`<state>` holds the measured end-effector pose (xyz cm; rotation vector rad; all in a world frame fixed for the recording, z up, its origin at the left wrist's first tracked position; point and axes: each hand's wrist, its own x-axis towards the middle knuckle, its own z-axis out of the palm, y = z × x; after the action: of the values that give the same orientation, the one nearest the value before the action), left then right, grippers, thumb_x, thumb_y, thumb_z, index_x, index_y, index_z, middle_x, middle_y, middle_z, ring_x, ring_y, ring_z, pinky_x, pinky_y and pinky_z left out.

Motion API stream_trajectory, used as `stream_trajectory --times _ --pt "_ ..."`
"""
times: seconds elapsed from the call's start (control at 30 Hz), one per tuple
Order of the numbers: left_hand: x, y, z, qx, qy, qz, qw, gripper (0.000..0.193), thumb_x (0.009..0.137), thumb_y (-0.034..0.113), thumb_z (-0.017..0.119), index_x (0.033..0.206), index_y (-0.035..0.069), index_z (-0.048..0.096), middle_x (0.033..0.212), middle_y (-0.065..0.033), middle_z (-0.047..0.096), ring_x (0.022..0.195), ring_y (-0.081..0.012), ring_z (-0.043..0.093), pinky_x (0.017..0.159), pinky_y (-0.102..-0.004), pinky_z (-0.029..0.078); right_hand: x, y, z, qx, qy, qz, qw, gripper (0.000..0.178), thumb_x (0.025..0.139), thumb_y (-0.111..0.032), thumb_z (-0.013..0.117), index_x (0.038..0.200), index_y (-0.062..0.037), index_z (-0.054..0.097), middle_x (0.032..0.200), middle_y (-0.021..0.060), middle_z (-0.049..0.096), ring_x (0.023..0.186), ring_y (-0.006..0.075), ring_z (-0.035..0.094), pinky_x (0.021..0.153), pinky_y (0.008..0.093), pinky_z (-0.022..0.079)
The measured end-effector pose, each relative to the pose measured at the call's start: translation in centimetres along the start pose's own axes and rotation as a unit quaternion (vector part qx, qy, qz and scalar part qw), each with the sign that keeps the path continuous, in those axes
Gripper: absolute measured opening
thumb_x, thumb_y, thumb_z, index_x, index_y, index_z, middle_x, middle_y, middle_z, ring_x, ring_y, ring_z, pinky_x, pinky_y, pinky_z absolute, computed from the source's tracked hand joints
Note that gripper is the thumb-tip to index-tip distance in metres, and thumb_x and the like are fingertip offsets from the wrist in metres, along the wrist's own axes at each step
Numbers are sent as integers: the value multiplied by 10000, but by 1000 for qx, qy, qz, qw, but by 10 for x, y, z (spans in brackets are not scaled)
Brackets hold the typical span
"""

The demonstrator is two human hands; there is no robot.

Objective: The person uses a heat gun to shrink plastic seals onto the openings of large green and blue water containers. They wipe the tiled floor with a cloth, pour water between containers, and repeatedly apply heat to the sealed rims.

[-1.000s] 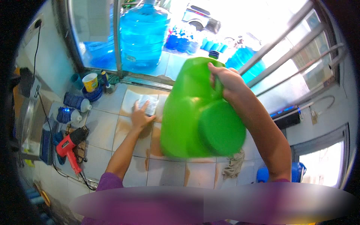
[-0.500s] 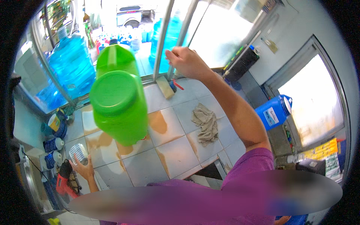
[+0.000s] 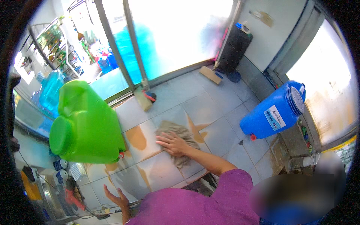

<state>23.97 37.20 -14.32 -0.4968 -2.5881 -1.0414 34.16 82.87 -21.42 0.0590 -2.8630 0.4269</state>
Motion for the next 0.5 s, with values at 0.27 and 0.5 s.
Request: stream_trajectory --times 0.27,0.5 --pt "6 69 19 -57 -128 51 989 753 877 114 672 1541 -12 339 1551 -211 426 1462 -387 356 1207 -531 253 34 195 -51 -129 175 490 844 639 982 -483 535 1546 -201 429 1668 118 290 1554 389 187 1217 678 62" --pt "19 84 23 -131 -218 79 964 741 890 170 665 1528 -33 345 1544 -230 432 1439 -408 383 1201 -529 268 58 106 -24 -133 132 519 834 695 987 -441 496 1607 -175 331 1675 112 285 1533 411 230 1176 740 94"
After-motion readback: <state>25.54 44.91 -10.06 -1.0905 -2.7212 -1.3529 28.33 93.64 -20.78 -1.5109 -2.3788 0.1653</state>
